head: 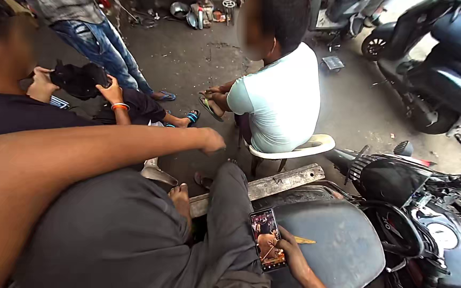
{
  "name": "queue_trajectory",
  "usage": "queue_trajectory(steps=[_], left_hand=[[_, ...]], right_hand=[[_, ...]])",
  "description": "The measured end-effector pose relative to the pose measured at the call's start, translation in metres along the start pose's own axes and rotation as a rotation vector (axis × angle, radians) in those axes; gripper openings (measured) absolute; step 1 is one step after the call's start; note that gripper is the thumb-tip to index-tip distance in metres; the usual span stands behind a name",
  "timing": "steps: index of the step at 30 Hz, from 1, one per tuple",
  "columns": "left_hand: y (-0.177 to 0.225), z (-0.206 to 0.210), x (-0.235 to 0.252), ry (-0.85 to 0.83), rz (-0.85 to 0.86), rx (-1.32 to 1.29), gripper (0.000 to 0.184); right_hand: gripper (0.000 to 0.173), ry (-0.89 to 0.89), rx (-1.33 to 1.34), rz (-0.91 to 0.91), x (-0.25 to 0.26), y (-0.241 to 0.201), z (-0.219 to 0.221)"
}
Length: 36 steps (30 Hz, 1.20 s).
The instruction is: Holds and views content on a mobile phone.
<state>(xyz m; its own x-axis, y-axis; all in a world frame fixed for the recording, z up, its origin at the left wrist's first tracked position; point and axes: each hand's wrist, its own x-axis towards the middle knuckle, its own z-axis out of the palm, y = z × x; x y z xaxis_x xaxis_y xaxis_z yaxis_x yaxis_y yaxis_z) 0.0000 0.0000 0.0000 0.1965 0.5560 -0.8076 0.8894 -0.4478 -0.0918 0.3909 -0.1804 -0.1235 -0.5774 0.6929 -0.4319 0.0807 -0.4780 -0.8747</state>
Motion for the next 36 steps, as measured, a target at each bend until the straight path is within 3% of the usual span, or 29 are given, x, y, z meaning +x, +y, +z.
queue_trajectory(steps=[7,15,19,25,36], left_hand=[[0.016,-0.014,0.039,0.074,0.078,0.065,0.033],[0.032,-0.03,0.026,-0.01,0.048,0.126,0.033],[0.02,-0.026,0.028,-0.027,0.0,0.12,0.031],[0.002,-0.014,0.039,0.129,0.02,0.057,0.025],[-0.01,0.015,0.008,0.07,-0.035,0.069,0.023]], right_hand=[[0.05,-0.003,-0.01,0.012,0.0,0.002,0.002],[0.038,0.054,-0.09,0.067,-0.001,0.0,0.007],[0.041,0.053,-0.077,0.083,-0.002,-0.001,0.008],[0.048,0.02,-0.124,0.068,-0.003,-0.001,0.011],[0.05,0.029,-0.119,0.099,-0.003,0.003,0.01]])
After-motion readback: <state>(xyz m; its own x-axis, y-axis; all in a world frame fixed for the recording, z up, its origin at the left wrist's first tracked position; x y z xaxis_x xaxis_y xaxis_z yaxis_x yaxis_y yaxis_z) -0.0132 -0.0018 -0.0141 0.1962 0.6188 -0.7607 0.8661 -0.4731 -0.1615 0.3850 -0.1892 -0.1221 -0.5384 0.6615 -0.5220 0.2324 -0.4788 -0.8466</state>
